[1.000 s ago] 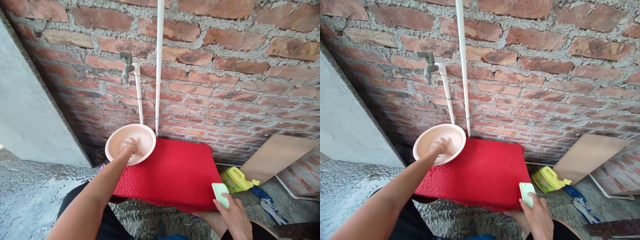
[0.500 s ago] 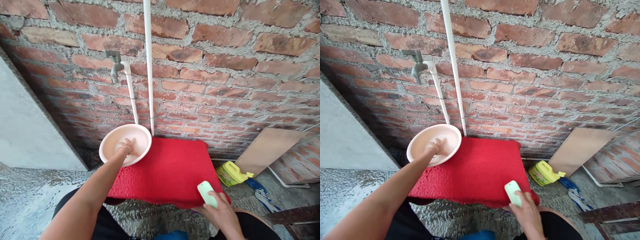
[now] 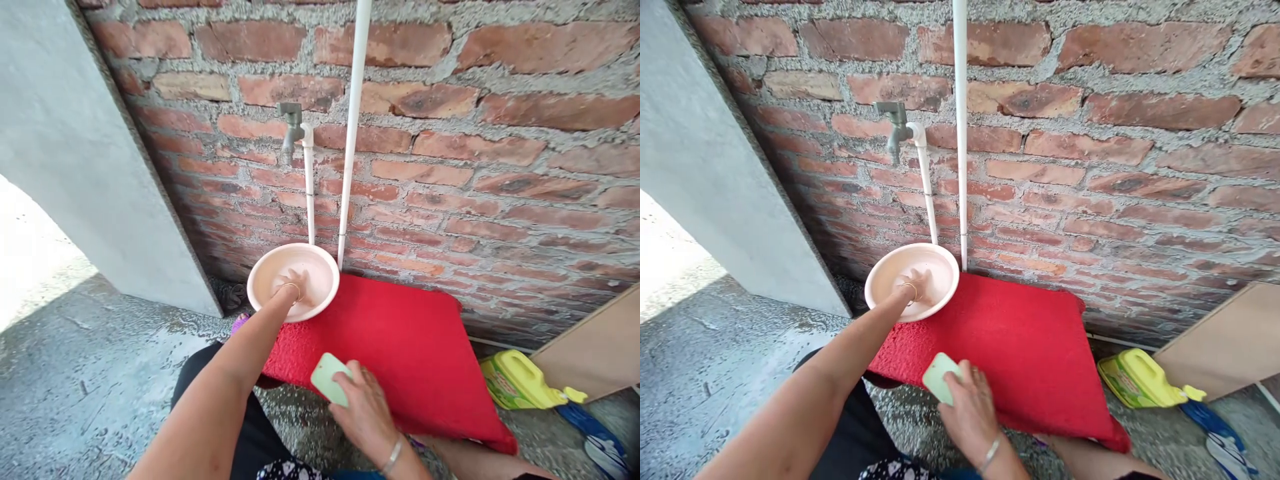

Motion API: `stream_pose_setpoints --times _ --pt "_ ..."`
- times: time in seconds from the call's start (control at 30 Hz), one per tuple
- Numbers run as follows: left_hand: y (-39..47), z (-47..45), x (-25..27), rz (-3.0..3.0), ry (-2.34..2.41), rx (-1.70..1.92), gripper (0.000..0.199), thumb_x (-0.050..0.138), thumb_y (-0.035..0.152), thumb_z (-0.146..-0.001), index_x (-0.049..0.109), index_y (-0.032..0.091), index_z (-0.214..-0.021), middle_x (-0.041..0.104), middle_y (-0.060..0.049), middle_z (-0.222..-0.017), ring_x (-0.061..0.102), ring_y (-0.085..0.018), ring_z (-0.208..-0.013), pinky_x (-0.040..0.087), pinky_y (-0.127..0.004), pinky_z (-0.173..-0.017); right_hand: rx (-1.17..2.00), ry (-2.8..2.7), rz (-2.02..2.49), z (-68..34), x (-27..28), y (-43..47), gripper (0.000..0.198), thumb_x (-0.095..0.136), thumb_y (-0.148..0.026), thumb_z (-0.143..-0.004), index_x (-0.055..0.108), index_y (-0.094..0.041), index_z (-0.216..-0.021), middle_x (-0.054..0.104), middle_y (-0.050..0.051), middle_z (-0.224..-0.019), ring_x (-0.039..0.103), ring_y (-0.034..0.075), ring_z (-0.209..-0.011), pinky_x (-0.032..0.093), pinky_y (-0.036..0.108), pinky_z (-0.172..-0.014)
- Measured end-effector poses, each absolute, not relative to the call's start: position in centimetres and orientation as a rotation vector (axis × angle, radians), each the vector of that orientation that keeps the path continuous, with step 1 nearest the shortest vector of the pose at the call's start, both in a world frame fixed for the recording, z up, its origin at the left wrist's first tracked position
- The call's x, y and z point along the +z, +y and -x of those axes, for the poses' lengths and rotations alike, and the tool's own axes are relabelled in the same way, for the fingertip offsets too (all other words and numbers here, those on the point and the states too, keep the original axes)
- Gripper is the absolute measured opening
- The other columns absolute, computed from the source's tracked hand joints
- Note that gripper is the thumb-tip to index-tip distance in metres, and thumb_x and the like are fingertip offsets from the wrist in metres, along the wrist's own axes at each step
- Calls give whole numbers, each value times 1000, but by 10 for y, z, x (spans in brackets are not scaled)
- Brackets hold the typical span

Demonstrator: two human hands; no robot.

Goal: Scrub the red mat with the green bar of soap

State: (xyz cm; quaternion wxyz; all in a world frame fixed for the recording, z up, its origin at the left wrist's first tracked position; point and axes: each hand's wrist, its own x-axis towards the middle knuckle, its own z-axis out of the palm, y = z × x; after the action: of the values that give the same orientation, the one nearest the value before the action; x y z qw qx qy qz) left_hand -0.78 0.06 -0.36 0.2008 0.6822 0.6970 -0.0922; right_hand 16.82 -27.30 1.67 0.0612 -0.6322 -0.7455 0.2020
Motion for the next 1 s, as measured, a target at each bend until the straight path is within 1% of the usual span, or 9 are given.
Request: stream_pose_setpoints --times 0.13,0.23,0.33,0.47,0.57,0.7,0.8,0.9,1.0 --pt "1 5 -1 -1852 1953 -473 135 83 64 -56 2 36 -159 -11 -15 -166 0 -65 -140 38 -80 -91 671 -2417 1792 -125 12 -254 34 62 -26 -81 65 -28 -114 58 7 -120 54 28 -116 37 42 -104" --pt "1 3 2 -1833 1955 -496 130 80 65 -59 -1 40 -158 -10 -12 -167 -2 -63 -141 39 -80 -90 721 -2413 1852 -149 11 -252 37 61 -21 -77 65 -29 -113 58 5 -118 55 26 -113 37 38 -103" --pt "-1 3 4 -1817 1931 -465 128 79 64 -62 -2 40 -158 -11 -13 -167 -3 -63 -141 40 -81 -88 759 -2378 2050 -199 21 -257 44 60 -12 -70 65 -30 -110 61 4 -113 59 23 -105 40 33 -95" --pt "-3 3 6 -1839 1904 -422 124 78 64 -65 4 33 -159 -15 -18 -165 -5 -66 -139 38 -81 -88 666 -2371 2269 -241 40 -261 50 58 -7 -65 67 -30 -109 62 5 -111 62 24 -102 41 32 -90" --pt "-3 4 7 -1813 1923 -375 124 78 67 -62 9 34 -159 -9 -17 -166 -2 -65 -140 37 -81 -89 616 -2335 2149 -222 43 -252 45 61 -12 -68 67 -30 -108 61 4 -111 60 25 -104 40 35 -93" --pt "-3 5 8 -1802 1947 -353 130 80 70 -54 12 36 -159 -5 -15 -167 0 -64 -141 39 -82 -88 674 -2323 1915 -162 30 -231 40 64 -22 -73 65 -31 -112 58 4 -115 57 25 -108 39 37 -96" --pt "-4 5 8 -1821 1958 -379 127 77 72 -55 13 36 -159 -3 -15 -167 1 -64 -141 37 -83 -88 727 -2346 1857 -147 16 -224 42 65 -23 -73 65 -31 -114 57 4 -117 57 24 -109 39 37 -97" --pt "-5 4 7 -1832 1971 -395 124 73 75 -58 13 36 -159 -3 -15 -167 4 -65 -140 36 -82 -90 721 -2227 1928 -182 7 -230 41 65 -21 -70 66 -30 -111 58 2 -111 58 21 -103 41 32 -91" --pt "-5 3 5 -1852 1957 -380 123 71 75 -59 17 30 -159 -1 -18 -167 7 -66 -139 37 -80 -92 689 -1985 2113 -256 4 -246 40 63 -23 -71 66 -28 -110 58 1 -105 61 18 -96 42 28 -85"
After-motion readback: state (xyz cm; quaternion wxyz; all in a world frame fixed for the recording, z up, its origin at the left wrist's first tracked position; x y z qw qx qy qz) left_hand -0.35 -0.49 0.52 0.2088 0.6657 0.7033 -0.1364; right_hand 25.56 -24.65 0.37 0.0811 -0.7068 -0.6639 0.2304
